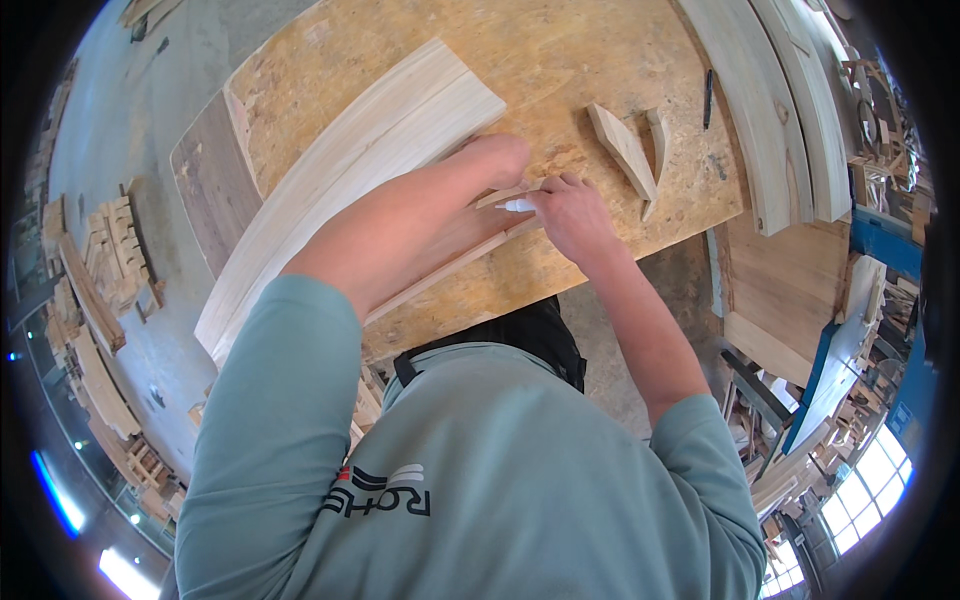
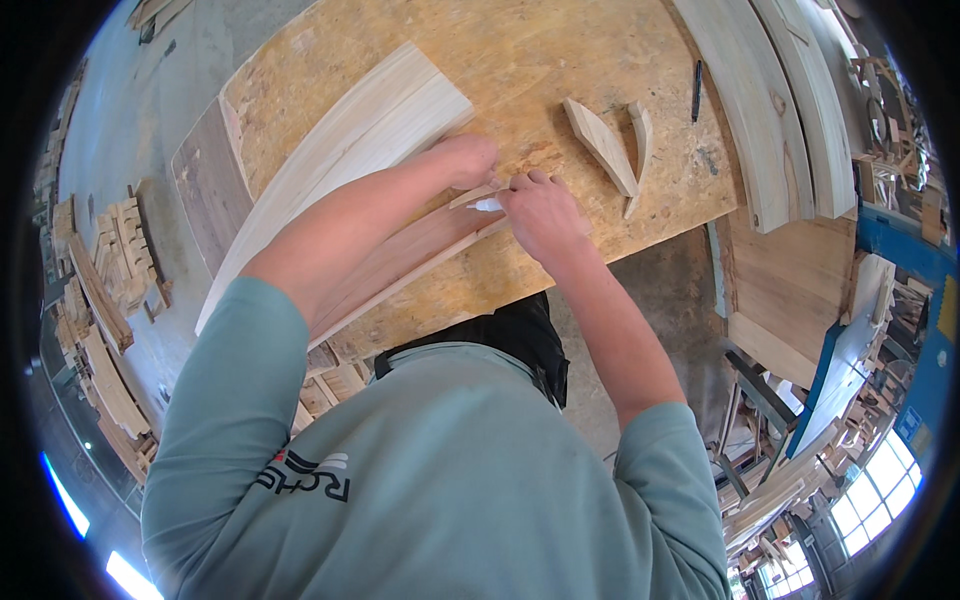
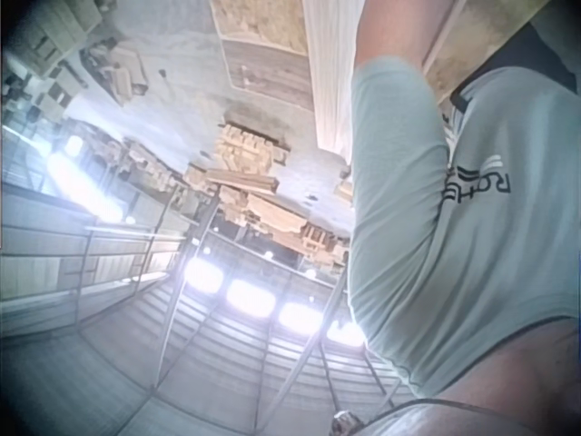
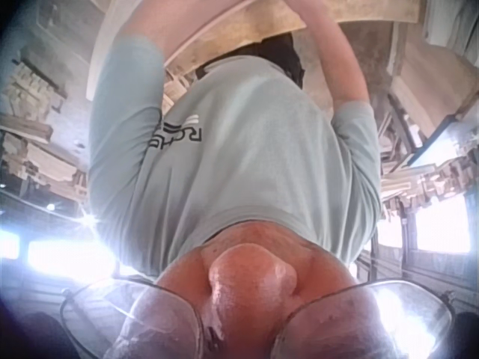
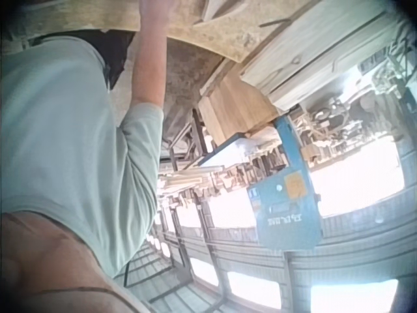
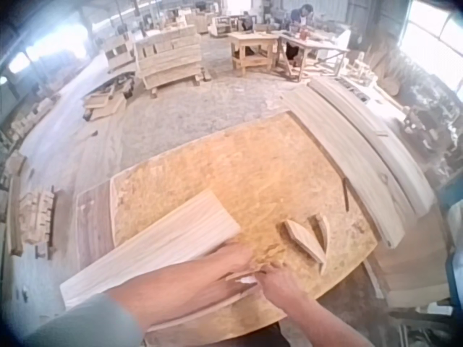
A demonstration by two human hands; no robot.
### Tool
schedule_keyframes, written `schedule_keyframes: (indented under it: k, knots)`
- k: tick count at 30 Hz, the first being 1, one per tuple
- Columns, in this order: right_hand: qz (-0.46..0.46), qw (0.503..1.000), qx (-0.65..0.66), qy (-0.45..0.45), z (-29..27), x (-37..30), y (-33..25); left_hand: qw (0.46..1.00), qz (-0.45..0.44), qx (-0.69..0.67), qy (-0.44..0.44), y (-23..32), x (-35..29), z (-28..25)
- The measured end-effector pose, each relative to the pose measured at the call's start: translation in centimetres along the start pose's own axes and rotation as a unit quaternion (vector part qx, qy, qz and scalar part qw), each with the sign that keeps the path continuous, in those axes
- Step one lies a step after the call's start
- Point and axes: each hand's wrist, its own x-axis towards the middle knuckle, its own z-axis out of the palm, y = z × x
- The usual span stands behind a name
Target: The person uses a vertical band saw to cut small curved wooden pieces and then applies adhesive to join the cut pieces to a larger wooden furniture component.
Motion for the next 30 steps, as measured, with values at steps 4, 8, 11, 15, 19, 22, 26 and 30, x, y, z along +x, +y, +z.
schedule_keyframes:
  k: [4,8,11,15,19,22,26,30]
  knots:
    - [-0.001,0.999,-0.043,-0.028,-0.5,0.7,-0.7,1.0,-0.012,-0.004,0.0,0.2,-0.3,-0.2]
    - [0.015,0.994,-0.066,-0.082,-1.2,1.5,-1.4,1.0,-0.017,0.014,-0.003,0.1,0.1,0.1]
    - [0.024,0.993,-0.069,-0.089,-1.5,1.6,-1.1,1.0,-0.011,0.011,-0.003,0.2,0.2,0.0]
    - [0.076,0.996,0.024,-0.048,-2.8,-0.4,0.4,1.0,0.018,0.01,0.017,-0.4,1.0,0.9]
    - [0.114,0.978,0.167,0.056,-2.9,-3.9,3.2,0.999,0.034,0.001,0.039,-0.5,0.9,1.0]
    - [0.144,0.964,0.211,0.077,-1.3,-6.3,5.4,0.999,0.032,0.005,0.033,-0.5,0.7,0.8]
    - [0.152,0.974,0.157,0.06,0.0,-7.7,6.6,0.999,0.033,0.016,0.036,-0.6,0.9,0.8]
    - [0.169,0.977,0.129,0.032,-1.0,-6.8,5.5,0.999,0.025,-0.006,0.037,-0.4,0.5,0.5]
